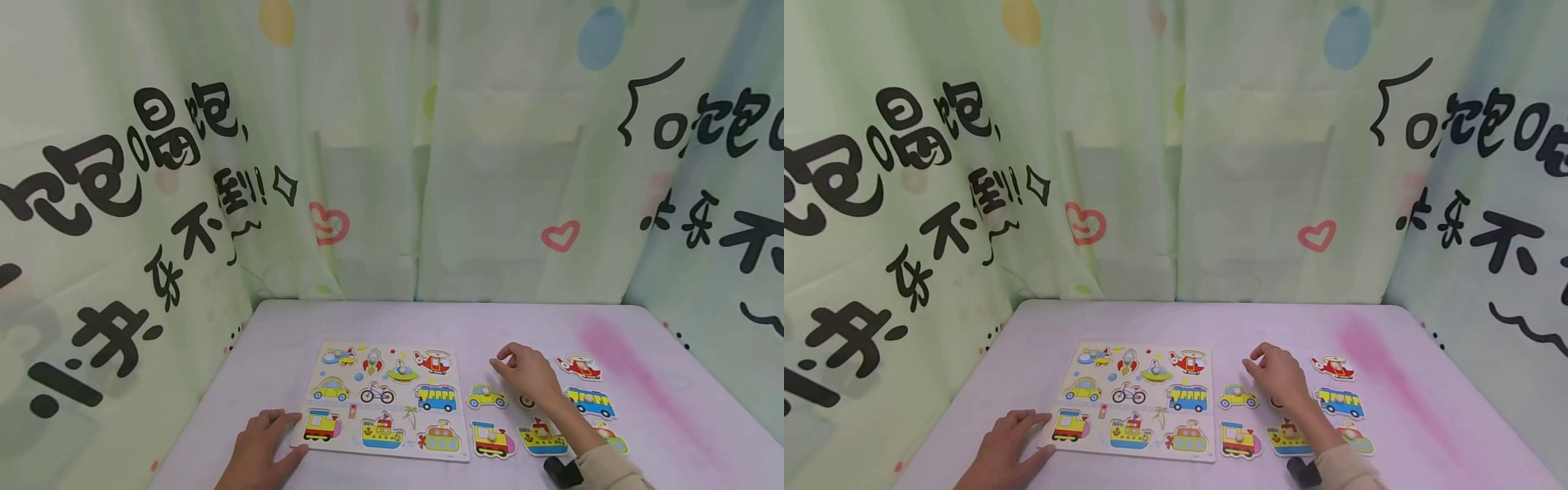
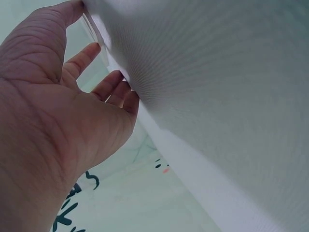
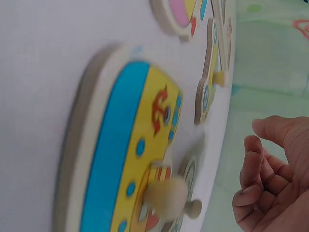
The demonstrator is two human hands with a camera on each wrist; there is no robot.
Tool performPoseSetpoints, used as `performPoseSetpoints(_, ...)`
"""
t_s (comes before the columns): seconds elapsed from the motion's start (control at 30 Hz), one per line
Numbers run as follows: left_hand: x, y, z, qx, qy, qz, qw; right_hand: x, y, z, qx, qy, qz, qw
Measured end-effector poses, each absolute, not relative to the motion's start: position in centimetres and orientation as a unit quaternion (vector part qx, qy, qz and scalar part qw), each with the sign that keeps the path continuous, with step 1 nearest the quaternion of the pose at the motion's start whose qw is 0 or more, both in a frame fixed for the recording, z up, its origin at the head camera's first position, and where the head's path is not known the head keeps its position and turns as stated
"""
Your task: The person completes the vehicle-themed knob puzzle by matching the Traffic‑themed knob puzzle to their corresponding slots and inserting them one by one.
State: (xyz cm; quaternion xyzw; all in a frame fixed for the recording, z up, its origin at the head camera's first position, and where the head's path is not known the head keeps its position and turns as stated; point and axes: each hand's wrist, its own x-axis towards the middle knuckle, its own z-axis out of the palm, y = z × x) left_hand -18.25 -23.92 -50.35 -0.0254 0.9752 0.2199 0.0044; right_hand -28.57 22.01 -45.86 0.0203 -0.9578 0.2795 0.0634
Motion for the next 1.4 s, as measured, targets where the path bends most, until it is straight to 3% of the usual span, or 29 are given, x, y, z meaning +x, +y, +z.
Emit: performPoseSetpoints(1.4, -18.1, -23.9, -50.2, -0.018, 0.975, 0.221, 0.001, -28.7, 33.0, -45.9, -0.052, -0.967, 0.246, 0.037)
